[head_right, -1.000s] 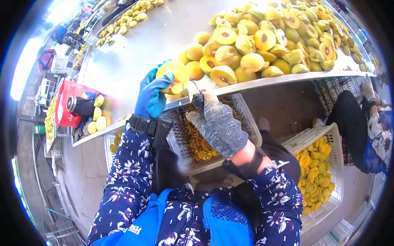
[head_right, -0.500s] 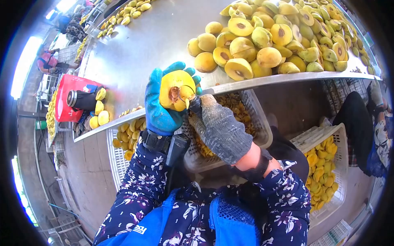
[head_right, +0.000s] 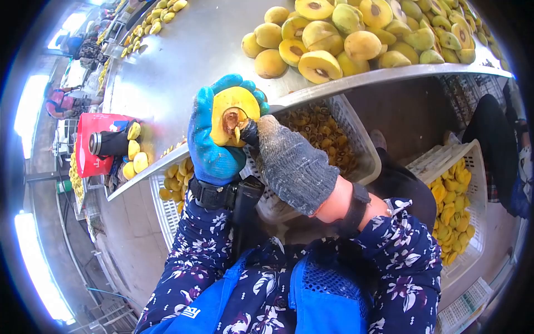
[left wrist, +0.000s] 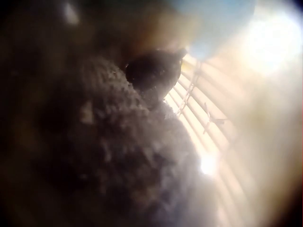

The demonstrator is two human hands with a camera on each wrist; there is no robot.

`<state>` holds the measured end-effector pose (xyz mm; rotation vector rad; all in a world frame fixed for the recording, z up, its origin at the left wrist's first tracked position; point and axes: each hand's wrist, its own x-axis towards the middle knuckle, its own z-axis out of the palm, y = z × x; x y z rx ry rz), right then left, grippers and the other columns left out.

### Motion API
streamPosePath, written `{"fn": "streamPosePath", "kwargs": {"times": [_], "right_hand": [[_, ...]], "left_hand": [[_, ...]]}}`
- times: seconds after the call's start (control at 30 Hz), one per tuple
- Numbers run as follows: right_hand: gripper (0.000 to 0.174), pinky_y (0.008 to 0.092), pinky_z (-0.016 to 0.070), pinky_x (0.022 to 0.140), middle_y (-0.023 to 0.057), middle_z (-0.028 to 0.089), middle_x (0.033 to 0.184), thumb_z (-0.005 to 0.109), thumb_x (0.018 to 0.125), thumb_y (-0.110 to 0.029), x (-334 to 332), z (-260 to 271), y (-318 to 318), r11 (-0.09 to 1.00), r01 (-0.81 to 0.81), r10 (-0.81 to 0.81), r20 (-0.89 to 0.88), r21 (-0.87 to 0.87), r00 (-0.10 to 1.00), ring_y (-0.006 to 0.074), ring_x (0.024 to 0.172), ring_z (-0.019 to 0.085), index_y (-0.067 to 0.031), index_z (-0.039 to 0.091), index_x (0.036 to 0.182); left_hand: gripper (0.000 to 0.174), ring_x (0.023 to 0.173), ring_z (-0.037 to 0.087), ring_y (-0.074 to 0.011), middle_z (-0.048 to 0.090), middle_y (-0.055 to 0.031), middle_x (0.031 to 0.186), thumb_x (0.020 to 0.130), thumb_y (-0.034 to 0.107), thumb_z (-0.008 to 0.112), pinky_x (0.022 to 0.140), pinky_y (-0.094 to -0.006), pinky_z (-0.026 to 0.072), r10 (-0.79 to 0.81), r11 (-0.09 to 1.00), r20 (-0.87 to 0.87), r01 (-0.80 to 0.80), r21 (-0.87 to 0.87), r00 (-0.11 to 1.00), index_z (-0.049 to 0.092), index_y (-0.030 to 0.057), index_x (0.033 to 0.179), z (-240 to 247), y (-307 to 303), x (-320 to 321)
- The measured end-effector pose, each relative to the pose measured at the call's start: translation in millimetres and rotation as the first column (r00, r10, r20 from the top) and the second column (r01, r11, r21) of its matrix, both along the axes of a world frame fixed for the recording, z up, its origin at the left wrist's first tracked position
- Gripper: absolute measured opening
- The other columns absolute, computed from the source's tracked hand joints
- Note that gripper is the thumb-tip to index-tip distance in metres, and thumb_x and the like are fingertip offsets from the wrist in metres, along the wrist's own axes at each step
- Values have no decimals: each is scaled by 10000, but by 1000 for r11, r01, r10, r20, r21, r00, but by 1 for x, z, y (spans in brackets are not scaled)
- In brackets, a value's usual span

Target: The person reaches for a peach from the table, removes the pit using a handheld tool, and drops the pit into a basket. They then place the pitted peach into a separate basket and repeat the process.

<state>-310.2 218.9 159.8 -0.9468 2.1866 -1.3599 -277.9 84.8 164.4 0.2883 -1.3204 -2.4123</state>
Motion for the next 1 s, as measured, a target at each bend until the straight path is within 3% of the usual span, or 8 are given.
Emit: {"fn": "streamPosePath", "kwargs": {"times": [0.13,0.27,0.33,0.53,0.73,0.8,0.93,1.0], "right_hand": [[248,481,496,686,220,613,870,586,889,-155,4,9,1,999,-25,19,119,46,993,428,858,607,-37,471,1074],[338,440,509,708,208,606,924,610,883,-158,9,5,5,991,-83,65,173,101,983,416,889,615,-24,466,1158],[372,419,513,718,211,598,963,624,876,-150,12,-3,8,993,-88,67,230,84,971,411,910,614,-20,463,1186],[408,378,507,753,177,601,990,655,857,-115,7,1,15,992,-51,20,256,114,966,330,930,629,-14,466,1204],[454,346,499,805,126,608,994,646,855,-100,10,11,26,983,-180,180,344,-34,922,260,913,629,-16,453,1257],[485,306,520,747,86,603,976,650,844,-82,10,15,30,972,-228,223,504,-52,834,199,845,641,-9,440,1274],[446,265,531,629,50,591,885,654,840,-76,15,3,32,949,-194,282,395,-248,874,128,717,632,-1,452,1230],[377,234,506,534,44,590,810,653,844,-85,7,18,38,948,-215,313,806,-234,503,97,609,602,-11,474,1168]], "left_hand": [[405,857,643,-277,622,-182,998,948,301,534,761,-380,554,-29,999,-74,31,22,997,562,-63,1124,5,1,2],[386,879,644,-259,635,-169,990,938,290,548,766,-359,548,-6,1000,26,6,-5,1000,590,-62,1089,9,-1,4],[519,859,647,-286,629,-206,1027,958,391,462,797,-389,549,-186,921,173,233,-311,967,512,-73,1185,12,-9,6],[493,903,652,-304,616,-217,1084,925,361,542,810,-408,557,-187,938,52,194,-287,981,518,-53,1191,12,2,2],[412,888,662,-300,644,-213,998,868,291,610,754,-407,575,-215,927,133,245,-285,968,589,-53,1095,11,-1,7],[373,875,665,-296,648,-211,983,865,264,604,755,-397,571,-256,904,137,287,-316,957,606,-56,1057,9,-6,6],[313,858,668,-289,657,-206,959,852,216,598,784,-385,553,-314,853,155,350,-388,937,637,-63,986,13,-6,6],[315,859,668,-294,657,-207,957,859,210,589,795,-390,550,-343,810,172,383,-443,923,631,-67,1003,14,-8,6]]}}
